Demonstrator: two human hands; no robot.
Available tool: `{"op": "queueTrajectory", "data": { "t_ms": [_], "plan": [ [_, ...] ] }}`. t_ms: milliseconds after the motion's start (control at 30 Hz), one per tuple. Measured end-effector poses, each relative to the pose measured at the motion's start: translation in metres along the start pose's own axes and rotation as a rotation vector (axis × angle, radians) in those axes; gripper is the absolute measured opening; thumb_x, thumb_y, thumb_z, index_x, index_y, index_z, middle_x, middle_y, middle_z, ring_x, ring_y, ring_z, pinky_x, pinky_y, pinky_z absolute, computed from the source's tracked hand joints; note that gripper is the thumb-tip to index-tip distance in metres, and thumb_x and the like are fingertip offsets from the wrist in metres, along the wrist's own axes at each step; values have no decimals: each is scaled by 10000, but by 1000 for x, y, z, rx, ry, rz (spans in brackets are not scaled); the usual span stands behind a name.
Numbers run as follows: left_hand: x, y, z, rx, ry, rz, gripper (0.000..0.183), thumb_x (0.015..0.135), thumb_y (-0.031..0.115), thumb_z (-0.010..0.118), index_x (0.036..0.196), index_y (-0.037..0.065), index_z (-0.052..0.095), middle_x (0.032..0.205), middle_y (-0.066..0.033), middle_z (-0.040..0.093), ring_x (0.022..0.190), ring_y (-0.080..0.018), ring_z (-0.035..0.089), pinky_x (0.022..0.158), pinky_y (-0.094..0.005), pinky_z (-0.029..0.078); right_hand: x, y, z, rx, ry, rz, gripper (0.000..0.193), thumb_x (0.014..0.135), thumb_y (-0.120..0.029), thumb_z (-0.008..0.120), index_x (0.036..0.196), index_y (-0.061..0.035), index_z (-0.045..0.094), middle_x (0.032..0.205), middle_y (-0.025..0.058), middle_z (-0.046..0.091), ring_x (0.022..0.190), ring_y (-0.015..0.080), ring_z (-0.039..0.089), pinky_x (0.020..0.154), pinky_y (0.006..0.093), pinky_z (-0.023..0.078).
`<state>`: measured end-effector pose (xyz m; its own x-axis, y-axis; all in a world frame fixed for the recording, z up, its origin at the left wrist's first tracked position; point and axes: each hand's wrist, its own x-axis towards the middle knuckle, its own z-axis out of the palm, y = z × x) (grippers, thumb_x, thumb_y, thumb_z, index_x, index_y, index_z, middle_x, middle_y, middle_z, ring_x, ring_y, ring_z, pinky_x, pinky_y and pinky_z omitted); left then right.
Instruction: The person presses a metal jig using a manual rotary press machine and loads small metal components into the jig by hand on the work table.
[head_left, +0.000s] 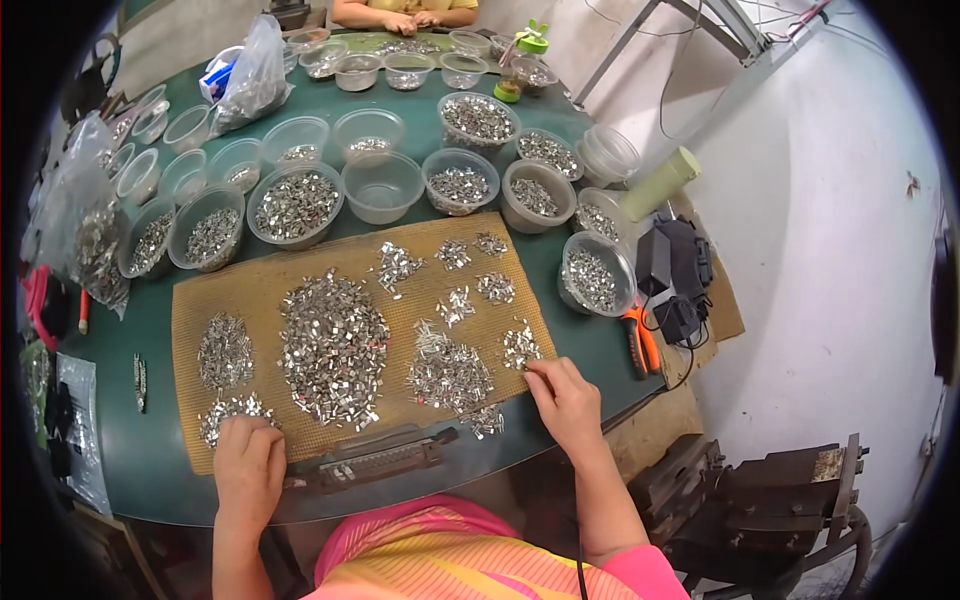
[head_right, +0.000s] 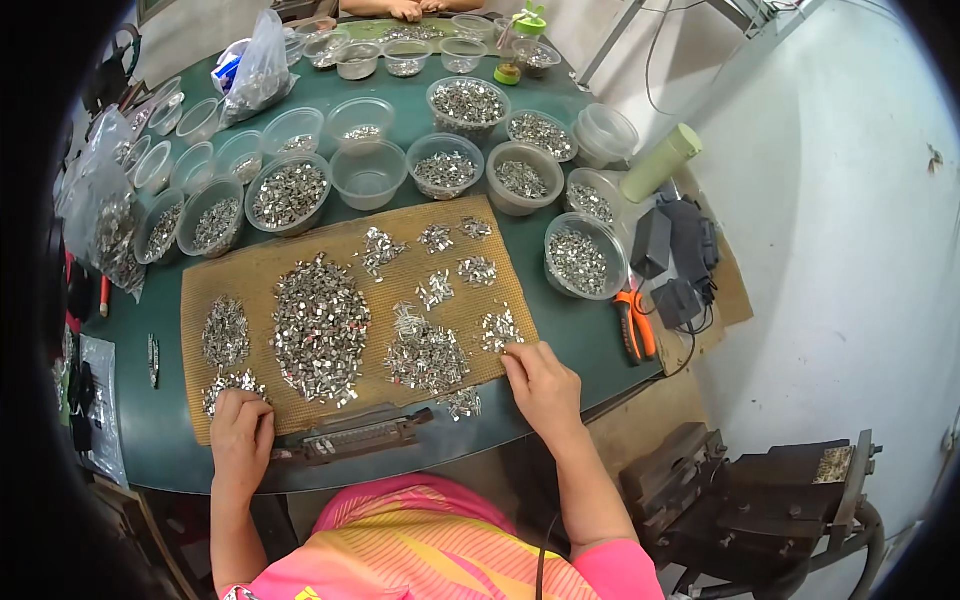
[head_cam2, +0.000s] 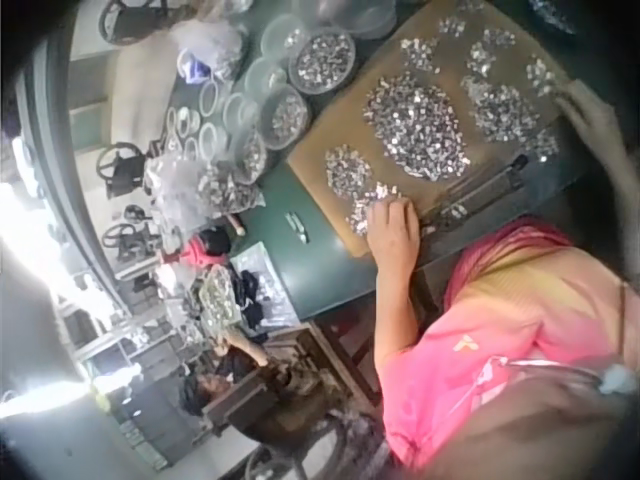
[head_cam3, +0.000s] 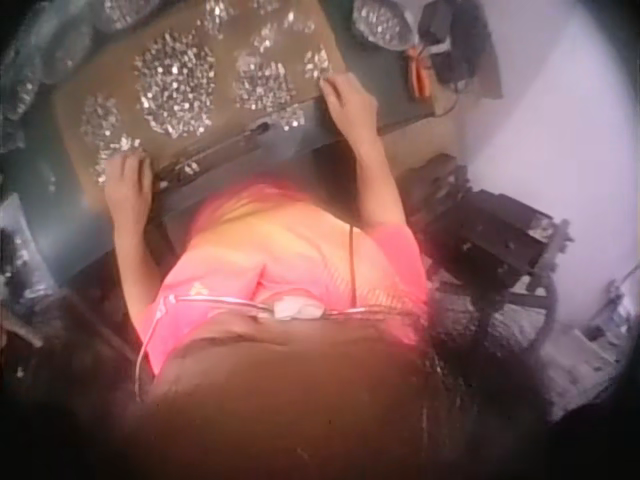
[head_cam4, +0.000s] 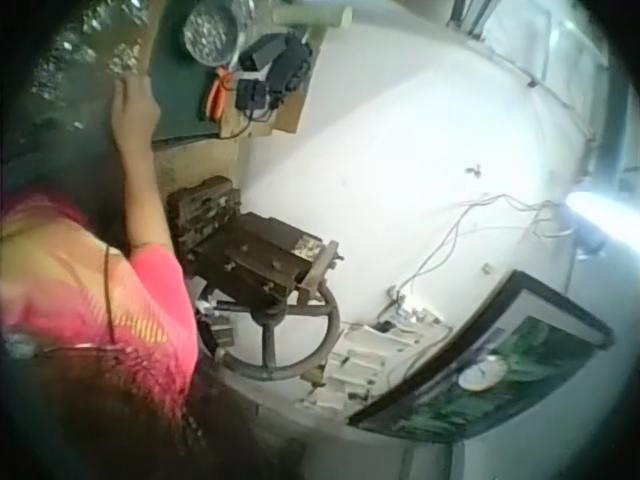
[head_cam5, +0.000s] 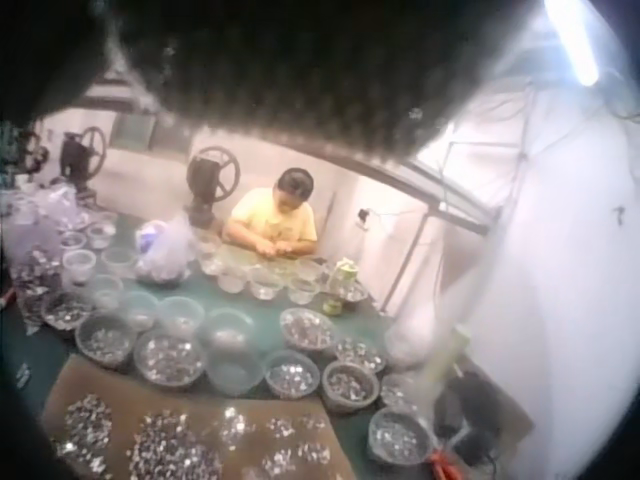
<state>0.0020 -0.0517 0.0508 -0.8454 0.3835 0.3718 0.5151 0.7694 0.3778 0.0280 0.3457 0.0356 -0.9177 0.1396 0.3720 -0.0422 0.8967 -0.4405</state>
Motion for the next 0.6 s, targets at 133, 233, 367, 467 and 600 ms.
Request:
{"op": "queueTrajectory", "data": {
  "t_ms": [133,233,367,467,600],
  "plan": [
    [-5,1,3,-98,97,-91,190,780,-84,691,911,21,603,931,-129,621,875,-328,585,768,-416,473,1,4,2,-58,-7,-43,85,888,-70,743,953,-52,691,884,87,676,719,266,693,626,349,548],
    [-10,2,5,-189,113,-164,184,793,-86,684,918,22,602,935,-133,634,885,-317,599,785,-400,479,1,12,-4,82,-46,-44,92,899,-66,735,981,-50,697,893,85,675,701,235,691,618,328,541],
    [-16,4,12,-280,82,-236,179,800,-80,688,920,23,602,928,-134,637,876,-317,600,788,-401,481,-2,18,-4,241,-71,57,105,917,-60,721,1019,-41,701,899,83,675,689,188,682,606,294,524],
    [-19,11,8,-291,59,-221,177,803,-58,705,923,28,608,931,-129,644,875,-318,608,788,-402,483,0,10,2,225,-75,76,118,919,-66,720,1033,-39,702,905,95,677,711,197,683,622,295,526],
    [-11,26,10,-285,32,-161,168,816,-7,743,933,50,637,956,-120,680,907,-323,637,811,-410,497,4,9,-1,77,-39,-8,135,904,-130,732,1029,-85,712,922,122,683,832,328,687,699,403,552]
  ]
}}
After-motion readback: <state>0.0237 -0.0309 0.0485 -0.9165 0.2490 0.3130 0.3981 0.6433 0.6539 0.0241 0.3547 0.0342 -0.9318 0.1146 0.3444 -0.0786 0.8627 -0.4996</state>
